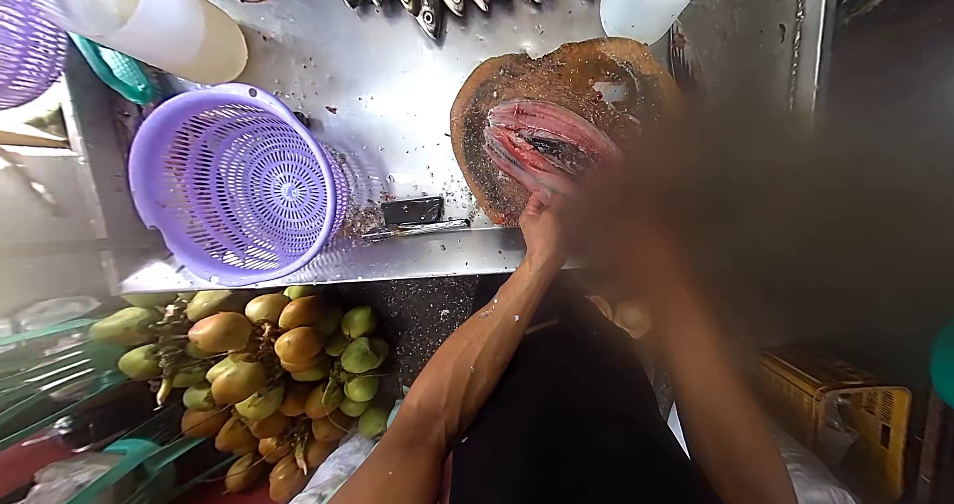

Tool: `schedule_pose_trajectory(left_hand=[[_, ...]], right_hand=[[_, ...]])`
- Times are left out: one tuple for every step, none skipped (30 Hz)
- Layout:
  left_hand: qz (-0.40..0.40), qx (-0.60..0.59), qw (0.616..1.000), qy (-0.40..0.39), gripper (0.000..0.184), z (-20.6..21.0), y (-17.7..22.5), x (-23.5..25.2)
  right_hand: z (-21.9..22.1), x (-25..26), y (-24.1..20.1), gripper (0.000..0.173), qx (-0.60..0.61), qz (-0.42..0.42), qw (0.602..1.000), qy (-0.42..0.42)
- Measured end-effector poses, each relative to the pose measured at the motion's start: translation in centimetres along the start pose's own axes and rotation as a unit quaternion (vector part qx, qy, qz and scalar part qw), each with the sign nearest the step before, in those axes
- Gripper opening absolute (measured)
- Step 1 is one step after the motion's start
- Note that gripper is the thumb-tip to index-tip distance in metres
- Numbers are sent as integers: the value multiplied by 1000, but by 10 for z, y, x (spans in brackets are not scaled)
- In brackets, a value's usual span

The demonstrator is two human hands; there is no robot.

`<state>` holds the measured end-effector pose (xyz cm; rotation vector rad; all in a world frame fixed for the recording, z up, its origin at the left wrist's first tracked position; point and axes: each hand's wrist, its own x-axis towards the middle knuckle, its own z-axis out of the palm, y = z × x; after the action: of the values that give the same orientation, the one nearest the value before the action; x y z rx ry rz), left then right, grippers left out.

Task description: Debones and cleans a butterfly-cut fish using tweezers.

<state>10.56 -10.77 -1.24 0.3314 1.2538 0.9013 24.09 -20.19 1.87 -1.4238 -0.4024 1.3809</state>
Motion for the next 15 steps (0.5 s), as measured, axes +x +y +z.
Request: schedule_pose_trajectory(left_hand=[[7,7,1000,0,9,0,1,3],[16,12,1000,4,6,-1,0,4],[23,21,1000,3,5,-2,-2,4],[32,31,999,1,3,-3,-3,4],[41,42,998,-1,3,-2,-3,6],[48,51,998,-5,3,-3,-3,6],[52,60,997,-7,2,-4,-3,6],[58,65,996,-8,3,-4,-3,7],[61,71,996,-9,3,-4,-3,7],[62,77,995,-9,4,-4,-3,7],[62,81,995,-8,4,-4,-3,7],[59,83,995,-6,4,-4,-2,7],[58,82,995,-3,4,-3,-1,7],[56,81,995,0,5,-2,0,7],[54,77,996,2,5,-2,0,7]], right_hand=[[4,-1,-4,37,-7,10,999,-49],[9,-5,-7,38,-12,18,995,-100],[13,-10,-8,38,-11,28,990,-140],[18,-10,-9,37,-6,40,985,-166],[22,-8,-10,36,0,54,982,-182],[25,-6,-8,35,8,67,980,-188],[27,-3,-7,34,15,77,979,-188],[28,-1,-6,33,18,80,979,-187],[29,0,-6,33,15,78,980,-182],[29,0,-6,33,2,69,981,-179],[29,-1,-8,35,-16,56,982,-178],[28,-4,-10,36,-30,44,982,-181],[27,-8,-12,38,-38,33,982,-183],[25,-13,-14,39,-43,19,982,-183],[22,-18,-16,39,-44,0,983,-180]])
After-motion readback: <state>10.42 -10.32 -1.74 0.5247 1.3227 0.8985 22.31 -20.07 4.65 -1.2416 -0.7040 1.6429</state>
